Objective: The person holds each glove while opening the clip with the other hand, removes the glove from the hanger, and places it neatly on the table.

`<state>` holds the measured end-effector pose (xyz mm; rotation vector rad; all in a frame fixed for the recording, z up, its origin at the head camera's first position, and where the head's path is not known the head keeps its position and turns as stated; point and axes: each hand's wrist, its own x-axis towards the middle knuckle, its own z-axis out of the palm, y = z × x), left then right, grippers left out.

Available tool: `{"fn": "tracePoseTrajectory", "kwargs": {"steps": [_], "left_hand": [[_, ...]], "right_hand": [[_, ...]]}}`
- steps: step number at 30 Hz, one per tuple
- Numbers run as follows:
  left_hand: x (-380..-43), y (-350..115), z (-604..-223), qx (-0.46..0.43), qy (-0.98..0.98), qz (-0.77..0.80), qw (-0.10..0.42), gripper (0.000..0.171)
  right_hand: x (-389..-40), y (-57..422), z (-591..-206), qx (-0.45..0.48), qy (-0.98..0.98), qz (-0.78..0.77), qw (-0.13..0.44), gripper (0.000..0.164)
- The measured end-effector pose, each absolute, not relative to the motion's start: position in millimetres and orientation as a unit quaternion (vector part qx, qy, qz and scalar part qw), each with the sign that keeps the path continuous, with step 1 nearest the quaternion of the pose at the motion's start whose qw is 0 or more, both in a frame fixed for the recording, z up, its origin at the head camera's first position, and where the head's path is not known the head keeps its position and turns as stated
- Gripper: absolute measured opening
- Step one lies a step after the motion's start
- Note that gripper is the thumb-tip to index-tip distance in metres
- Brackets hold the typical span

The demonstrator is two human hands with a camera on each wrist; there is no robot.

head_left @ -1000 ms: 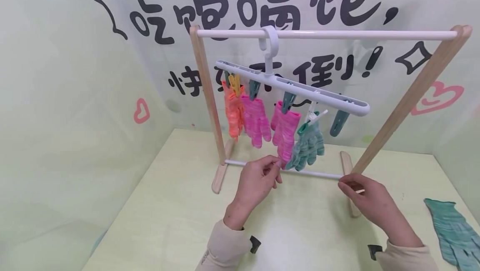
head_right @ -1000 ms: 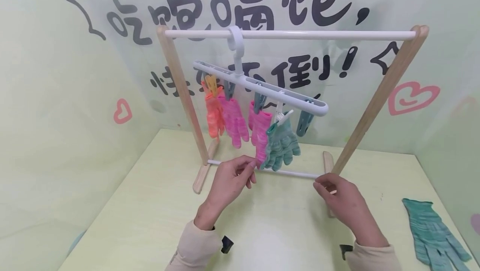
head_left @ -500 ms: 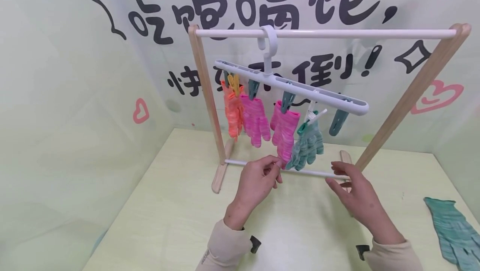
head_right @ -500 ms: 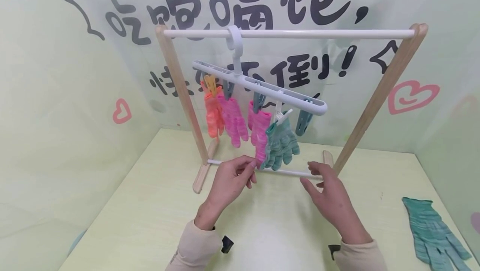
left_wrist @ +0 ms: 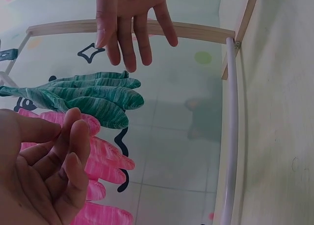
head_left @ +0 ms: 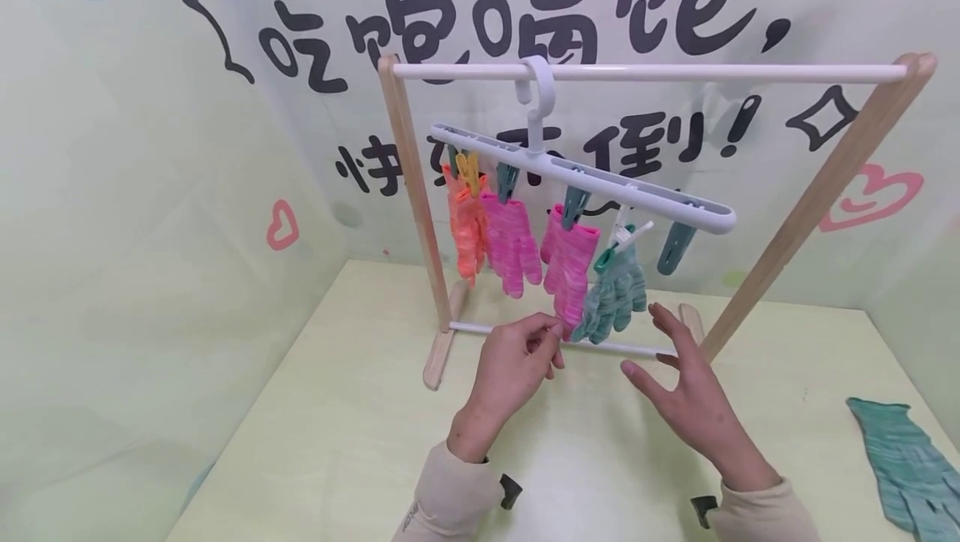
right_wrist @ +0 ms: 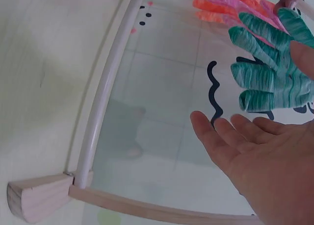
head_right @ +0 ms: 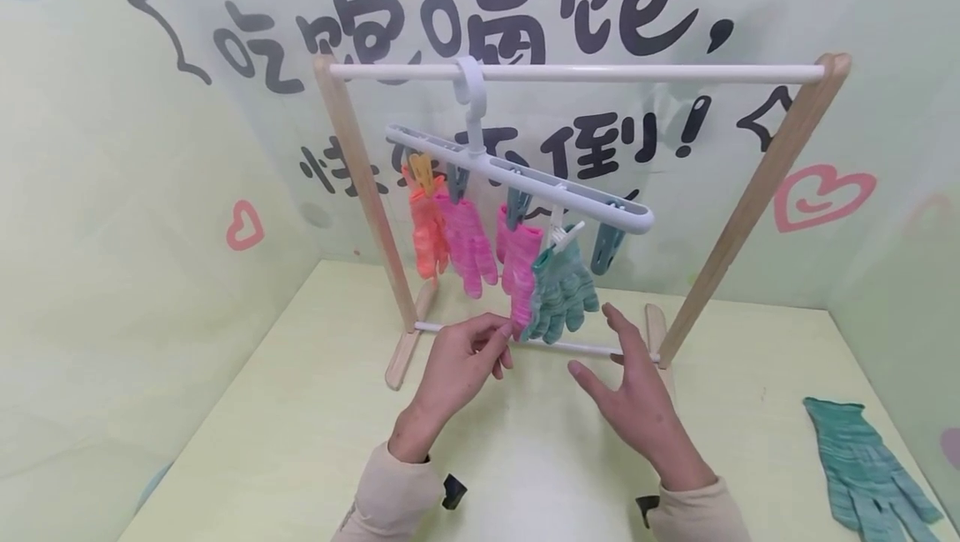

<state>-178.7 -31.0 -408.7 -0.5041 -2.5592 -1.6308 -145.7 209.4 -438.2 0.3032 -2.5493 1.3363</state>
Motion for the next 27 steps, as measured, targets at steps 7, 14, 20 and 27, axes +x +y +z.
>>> {"fn": "tracePoseTrajectory", "kwargs": {"steps": [7,14,20,27], "left_hand": [[-177.7,-30.3,-407.7,-0.165,-0.831,-0.53,0.03,0.017],[-178.3,-30.8,-408.7,-0.162,-0.833,-0.527,0.032,0.017],[-177.5,-31.4,-409.3,-0.163,-0.834,-0.526,0.035,0.018],[-176.4,-28.5,-409.7,-0.164,-0.837,-0.521,0.033,0.019]], "right_hand": [[-147.4,201.2,-441.2,0.115,-0.863,0.478,0.121,0.102],[-148.9,199.2,-443.2,0.13,-0.854,0.486,0.129,0.102],[-147.7,196.8,-443.0,0.126,-0.851,0.493,0.131,0.1],[-143.5,196.7,-443.3,0.117,-0.836,0.517,0.138,0.091]]}}
